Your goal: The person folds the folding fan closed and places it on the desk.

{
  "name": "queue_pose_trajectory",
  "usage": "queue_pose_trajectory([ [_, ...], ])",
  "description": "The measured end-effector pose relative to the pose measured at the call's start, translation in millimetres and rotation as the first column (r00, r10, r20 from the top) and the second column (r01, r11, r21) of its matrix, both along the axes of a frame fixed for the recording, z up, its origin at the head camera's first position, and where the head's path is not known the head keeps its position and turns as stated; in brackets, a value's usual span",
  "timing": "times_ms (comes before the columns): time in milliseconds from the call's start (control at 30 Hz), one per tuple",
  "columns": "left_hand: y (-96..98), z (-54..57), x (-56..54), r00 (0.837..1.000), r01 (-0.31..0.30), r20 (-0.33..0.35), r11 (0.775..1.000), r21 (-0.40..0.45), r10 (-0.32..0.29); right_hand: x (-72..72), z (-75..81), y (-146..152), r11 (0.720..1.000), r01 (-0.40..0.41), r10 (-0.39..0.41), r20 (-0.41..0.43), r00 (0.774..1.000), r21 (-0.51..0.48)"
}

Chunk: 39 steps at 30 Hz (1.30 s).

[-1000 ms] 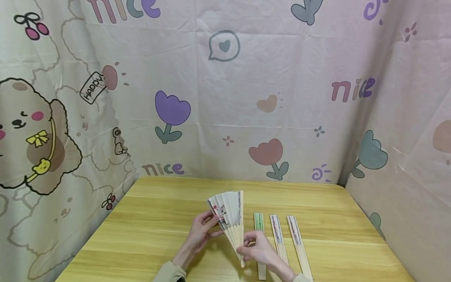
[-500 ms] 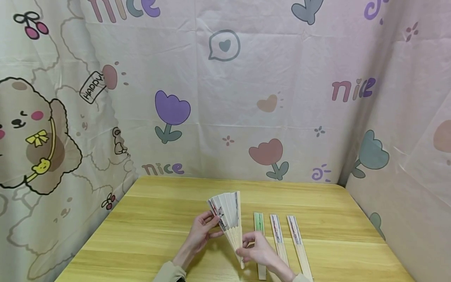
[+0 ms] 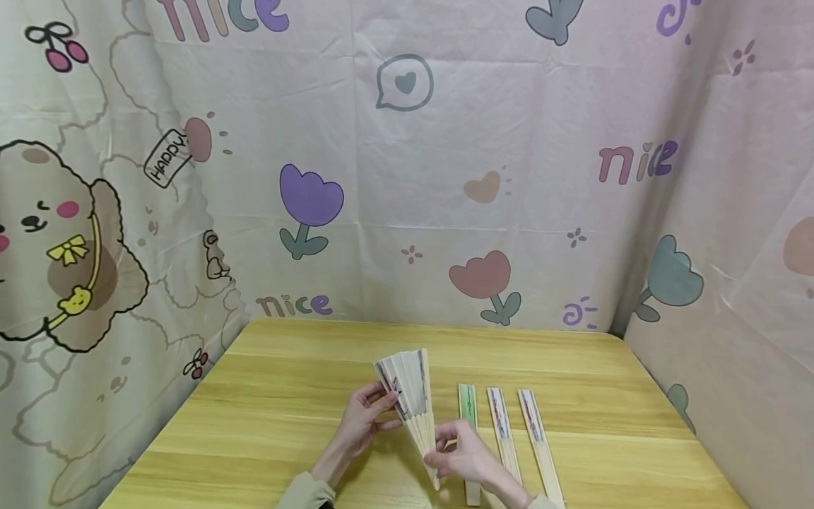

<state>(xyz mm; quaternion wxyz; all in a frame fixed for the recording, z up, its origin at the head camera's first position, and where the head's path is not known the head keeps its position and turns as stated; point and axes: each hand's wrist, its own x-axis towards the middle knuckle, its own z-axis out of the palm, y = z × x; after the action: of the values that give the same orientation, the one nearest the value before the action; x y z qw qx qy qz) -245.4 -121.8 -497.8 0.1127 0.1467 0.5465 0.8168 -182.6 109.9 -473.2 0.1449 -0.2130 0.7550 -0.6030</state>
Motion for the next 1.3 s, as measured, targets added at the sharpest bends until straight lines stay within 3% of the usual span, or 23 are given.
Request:
queue_pose_trajectory([
  [1300, 3.3, 5.5, 1.1, 1.0, -0.008, 0.021, 0.997, -0.074, 0.01, 0.3, -3.5, -3.0, 0.995, 0.0, 0.01, -0.101, 0.995, 0.096],
])
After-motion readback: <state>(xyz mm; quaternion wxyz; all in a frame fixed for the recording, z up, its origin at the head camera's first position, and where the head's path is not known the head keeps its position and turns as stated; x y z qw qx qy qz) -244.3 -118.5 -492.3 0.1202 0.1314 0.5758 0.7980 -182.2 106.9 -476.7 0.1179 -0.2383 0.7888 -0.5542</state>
